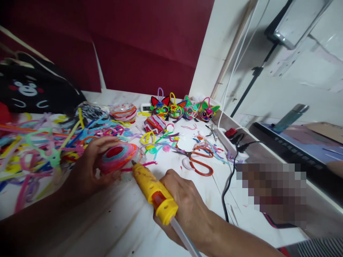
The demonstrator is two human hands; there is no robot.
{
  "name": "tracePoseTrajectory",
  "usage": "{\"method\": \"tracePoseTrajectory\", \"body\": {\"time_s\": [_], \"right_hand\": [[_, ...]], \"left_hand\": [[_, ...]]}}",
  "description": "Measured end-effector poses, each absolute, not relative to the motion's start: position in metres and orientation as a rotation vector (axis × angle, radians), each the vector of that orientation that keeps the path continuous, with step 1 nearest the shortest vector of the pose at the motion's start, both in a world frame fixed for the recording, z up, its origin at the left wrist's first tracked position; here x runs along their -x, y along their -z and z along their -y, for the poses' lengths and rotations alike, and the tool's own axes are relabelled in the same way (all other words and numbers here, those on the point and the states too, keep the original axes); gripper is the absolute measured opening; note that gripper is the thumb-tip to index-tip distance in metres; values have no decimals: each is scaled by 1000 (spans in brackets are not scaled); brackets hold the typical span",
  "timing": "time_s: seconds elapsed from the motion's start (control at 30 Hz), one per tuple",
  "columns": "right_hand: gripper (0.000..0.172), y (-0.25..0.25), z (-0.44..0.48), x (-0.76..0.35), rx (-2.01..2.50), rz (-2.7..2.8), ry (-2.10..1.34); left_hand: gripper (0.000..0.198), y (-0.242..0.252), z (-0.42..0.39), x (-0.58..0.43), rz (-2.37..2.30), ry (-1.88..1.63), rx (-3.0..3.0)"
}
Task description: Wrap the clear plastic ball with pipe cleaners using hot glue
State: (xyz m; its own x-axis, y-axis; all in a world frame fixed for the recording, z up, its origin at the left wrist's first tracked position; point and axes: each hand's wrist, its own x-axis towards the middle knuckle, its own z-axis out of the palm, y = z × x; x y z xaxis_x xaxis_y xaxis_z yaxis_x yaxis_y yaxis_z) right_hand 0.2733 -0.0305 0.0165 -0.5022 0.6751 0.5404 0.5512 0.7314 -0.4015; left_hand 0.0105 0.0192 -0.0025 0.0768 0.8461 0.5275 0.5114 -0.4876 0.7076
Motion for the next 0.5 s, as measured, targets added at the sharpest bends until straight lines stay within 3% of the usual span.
{"method": "tracePoseTrajectory", "body": {"time_s": [0.5], "right_hand": [[15,-13,33,-274,849,2205,-390]], "left_hand": [[71,10,-25,-5,-1304,-1355,-2095]]}}
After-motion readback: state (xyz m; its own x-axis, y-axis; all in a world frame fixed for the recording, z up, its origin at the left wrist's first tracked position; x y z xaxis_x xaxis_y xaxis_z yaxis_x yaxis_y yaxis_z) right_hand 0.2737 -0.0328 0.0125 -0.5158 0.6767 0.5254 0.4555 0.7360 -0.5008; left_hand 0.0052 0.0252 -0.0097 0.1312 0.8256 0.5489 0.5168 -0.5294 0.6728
